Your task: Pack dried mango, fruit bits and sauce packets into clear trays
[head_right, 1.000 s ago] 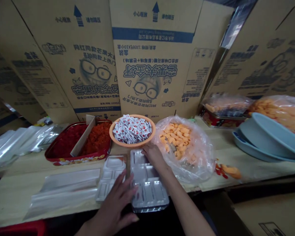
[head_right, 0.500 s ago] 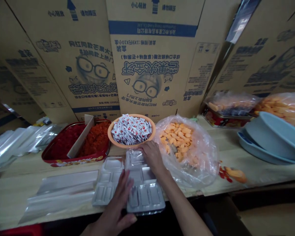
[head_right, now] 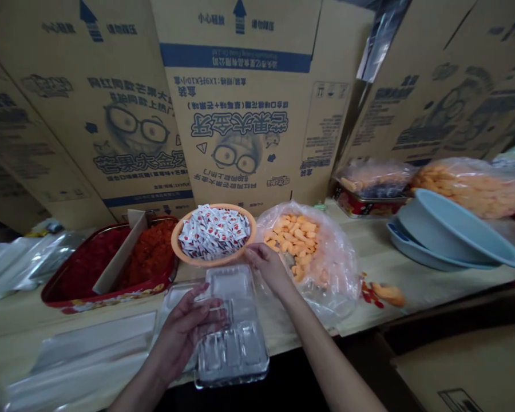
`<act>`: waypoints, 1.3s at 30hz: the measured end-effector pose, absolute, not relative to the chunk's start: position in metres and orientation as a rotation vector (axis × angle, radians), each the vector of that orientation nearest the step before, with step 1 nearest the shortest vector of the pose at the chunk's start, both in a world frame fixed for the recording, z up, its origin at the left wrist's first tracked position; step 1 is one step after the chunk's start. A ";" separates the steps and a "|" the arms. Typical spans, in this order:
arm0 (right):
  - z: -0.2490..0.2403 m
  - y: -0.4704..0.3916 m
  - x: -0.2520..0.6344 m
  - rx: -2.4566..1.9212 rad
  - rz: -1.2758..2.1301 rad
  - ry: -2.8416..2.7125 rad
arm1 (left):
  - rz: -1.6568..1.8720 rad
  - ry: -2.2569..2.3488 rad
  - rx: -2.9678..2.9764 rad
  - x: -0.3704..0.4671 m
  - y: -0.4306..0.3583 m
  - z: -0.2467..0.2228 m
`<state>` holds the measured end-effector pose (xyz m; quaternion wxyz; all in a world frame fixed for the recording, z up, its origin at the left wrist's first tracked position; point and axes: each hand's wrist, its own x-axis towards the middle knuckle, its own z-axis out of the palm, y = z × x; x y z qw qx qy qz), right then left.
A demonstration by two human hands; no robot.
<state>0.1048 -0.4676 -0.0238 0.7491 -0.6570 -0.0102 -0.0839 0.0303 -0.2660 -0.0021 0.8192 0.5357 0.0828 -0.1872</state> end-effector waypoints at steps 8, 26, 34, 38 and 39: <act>-0.005 -0.455 0.071 -0.558 0.365 0.023 | -0.422 0.236 1.117 0.034 -0.264 -0.001; -0.027 -0.481 0.095 -1.265 -0.044 0.090 | -0.482 0.301 1.152 0.032 -0.254 0.005; -0.109 -0.541 0.160 -2.046 -0.226 0.361 | -0.528 0.241 1.153 0.030 -0.250 0.008; -0.122 -0.540 0.165 -2.114 -0.194 0.275 | -0.541 0.241 1.180 0.030 -0.255 0.008; -0.123 -0.539 0.165 -2.121 -0.192 0.262 | -0.541 0.239 1.182 0.031 -0.256 0.008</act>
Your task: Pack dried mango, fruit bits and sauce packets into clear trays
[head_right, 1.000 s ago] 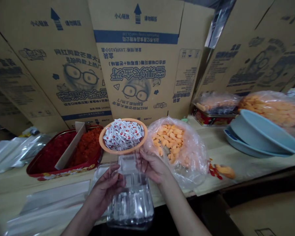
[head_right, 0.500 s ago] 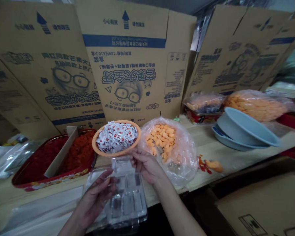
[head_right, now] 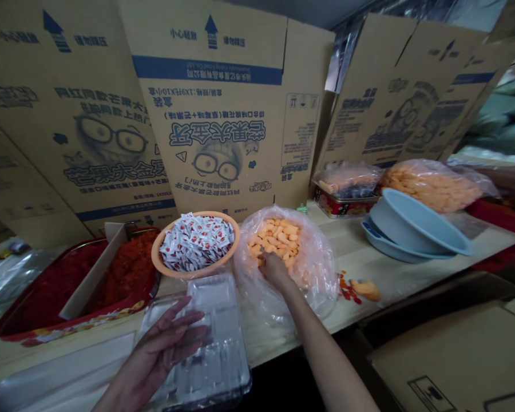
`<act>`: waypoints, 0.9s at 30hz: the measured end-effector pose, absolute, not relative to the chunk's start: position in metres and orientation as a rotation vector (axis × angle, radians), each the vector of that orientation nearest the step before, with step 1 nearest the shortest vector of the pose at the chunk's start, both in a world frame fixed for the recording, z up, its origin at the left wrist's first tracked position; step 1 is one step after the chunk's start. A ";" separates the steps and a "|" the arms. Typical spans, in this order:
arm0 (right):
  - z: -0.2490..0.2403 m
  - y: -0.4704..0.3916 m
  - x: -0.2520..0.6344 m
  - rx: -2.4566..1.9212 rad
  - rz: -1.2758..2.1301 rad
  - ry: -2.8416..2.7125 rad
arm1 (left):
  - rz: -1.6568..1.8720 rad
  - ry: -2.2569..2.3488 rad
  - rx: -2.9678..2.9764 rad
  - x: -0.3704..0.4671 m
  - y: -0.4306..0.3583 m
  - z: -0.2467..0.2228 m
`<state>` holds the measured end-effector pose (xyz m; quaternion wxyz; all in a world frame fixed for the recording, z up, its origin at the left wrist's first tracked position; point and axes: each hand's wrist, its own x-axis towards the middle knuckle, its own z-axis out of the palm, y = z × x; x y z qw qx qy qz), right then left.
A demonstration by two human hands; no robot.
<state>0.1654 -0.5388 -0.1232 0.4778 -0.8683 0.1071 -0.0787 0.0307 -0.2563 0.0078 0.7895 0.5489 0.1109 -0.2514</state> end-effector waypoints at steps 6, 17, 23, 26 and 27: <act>-0.113 -0.537 0.154 -2.067 -0.274 0.379 | -0.543 0.232 1.168 0.034 -0.257 0.005; -0.014 -0.498 0.106 -1.572 -0.226 0.049 | -0.620 0.146 1.090 0.034 -0.266 0.002; 0.005 -0.427 0.094 -2.102 -0.212 -0.395 | -0.656 0.131 1.079 0.032 -0.267 0.001; -0.002 -0.424 0.097 -2.111 -0.287 -0.473 | -0.644 0.140 1.082 0.032 -0.263 0.000; -0.006 -0.430 0.101 -2.067 -0.328 -0.439 | -0.639 0.139 1.077 0.032 -0.262 0.000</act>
